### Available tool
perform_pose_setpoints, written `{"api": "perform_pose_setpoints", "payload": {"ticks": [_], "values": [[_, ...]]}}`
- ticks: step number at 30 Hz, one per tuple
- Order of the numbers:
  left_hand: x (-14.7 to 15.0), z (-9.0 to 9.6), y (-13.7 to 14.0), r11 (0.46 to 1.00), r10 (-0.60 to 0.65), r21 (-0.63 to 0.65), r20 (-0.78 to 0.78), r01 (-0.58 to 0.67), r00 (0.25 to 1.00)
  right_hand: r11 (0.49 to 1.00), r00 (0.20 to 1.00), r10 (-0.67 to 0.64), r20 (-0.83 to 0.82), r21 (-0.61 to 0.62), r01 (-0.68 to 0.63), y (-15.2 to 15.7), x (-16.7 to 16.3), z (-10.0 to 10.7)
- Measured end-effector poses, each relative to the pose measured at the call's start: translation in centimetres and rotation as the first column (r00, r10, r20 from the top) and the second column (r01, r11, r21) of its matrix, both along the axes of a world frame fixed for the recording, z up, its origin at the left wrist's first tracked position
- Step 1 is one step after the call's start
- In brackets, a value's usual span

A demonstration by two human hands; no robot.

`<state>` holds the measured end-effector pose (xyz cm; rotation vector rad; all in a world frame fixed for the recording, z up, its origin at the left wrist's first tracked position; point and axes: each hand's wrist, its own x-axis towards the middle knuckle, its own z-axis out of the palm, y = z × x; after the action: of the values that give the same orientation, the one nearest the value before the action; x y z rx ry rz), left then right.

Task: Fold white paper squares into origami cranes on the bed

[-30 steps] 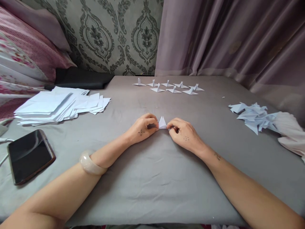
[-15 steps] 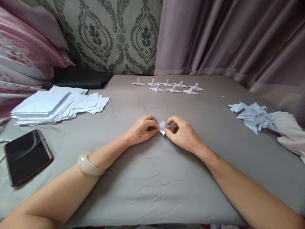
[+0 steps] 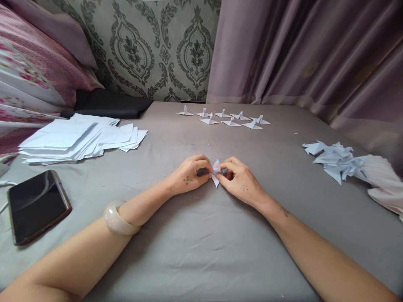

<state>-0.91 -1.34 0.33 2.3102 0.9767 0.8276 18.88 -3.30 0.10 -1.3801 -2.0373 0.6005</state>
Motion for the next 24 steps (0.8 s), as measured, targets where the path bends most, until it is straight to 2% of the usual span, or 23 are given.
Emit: {"api": "perform_pose_setpoints", "payload": {"ticks": [5,10,14,20,24], "values": [[0.1,0.0,-0.2,0.993,0.116,-0.011,0.043,-0.116,0.992,0.999,0.995,-0.037,0.091,-0.028,0.039,0.1,0.0,0.0],[0.6,-0.6,0.4,0.991,0.107,-0.082,-0.031,-0.109,0.994,0.999,0.995,-0.041,0.092,-0.008,0.042,0.4,-0.2,-0.4],[0.7,-1.0,1.0,0.989,0.139,-0.042,-0.095,-0.144,0.986,0.998,0.993,-0.055,0.106,0.040,0.051,0.7,-0.5,-0.7],[0.8,-1.1,1.2,0.979,0.200,-0.002,-0.125,-0.202,0.972,0.996,0.991,-0.075,0.110,-0.030,0.079,1.3,-0.3,-0.4],[0.8,-0.9,1.2,0.971,0.221,-0.074,-0.104,-0.229,0.970,0.995,0.992,-0.073,0.099,-0.061,0.080,1.5,0.1,-0.2]]}}
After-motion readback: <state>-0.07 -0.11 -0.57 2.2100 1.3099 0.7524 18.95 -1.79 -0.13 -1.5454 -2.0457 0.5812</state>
